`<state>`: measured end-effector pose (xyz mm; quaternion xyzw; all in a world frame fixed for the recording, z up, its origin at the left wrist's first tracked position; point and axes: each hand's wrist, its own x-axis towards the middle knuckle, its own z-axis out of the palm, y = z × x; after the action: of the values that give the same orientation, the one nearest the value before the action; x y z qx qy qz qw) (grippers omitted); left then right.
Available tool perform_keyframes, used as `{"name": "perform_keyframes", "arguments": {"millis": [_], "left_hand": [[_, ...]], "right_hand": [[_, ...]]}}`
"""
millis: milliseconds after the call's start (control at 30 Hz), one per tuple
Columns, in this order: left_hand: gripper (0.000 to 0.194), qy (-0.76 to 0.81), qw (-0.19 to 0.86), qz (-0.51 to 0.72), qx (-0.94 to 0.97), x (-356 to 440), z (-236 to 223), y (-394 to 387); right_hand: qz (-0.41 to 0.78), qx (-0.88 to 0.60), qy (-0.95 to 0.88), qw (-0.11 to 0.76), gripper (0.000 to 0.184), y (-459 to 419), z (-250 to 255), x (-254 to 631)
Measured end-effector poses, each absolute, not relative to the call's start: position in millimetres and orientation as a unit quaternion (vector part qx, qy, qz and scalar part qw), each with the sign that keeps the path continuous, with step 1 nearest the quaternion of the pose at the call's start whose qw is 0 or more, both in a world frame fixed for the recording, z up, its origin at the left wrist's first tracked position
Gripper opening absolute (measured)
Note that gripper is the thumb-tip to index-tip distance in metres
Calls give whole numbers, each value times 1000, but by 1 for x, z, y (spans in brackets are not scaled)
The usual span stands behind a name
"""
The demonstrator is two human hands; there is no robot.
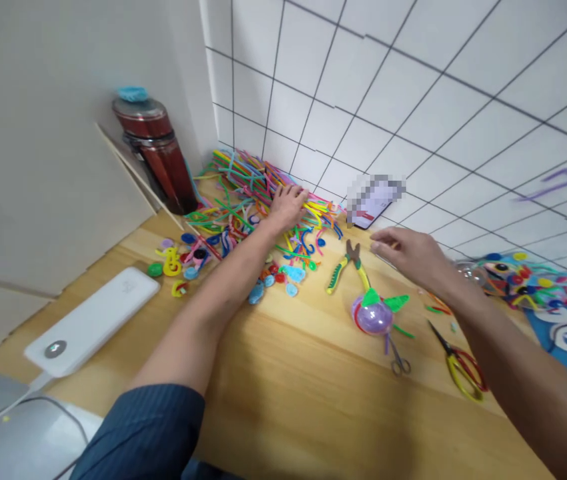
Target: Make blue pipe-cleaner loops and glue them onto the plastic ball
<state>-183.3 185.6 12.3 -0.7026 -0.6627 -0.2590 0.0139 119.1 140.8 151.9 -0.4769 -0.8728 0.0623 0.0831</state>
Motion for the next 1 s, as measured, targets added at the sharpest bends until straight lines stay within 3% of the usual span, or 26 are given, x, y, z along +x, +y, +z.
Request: {"name": "perform_keyframes", "arguments": {"millis": [133,233,467,767,1000], "left_hand": [[49,-656,22,-281,-700,-184,10,188],[48,-653,23,-295,-697,-185,9,190],[47,-648,-2,-333,-685,-186,5,197],[44,-650,-13,-348,-676,-186,4,199],[42,-642,-24,-359,-677,-187,5,197]], "right_hand": [[41,-501,-864,-25,30,186,139,82],[63,-495,-865,-54,33,207,129,61],[190,-489,-850,-41,21,224,108,33],[230,-522,-820,-37,24,230,98,31],[290,-529,-797,-19,14,228,111,34]]}}
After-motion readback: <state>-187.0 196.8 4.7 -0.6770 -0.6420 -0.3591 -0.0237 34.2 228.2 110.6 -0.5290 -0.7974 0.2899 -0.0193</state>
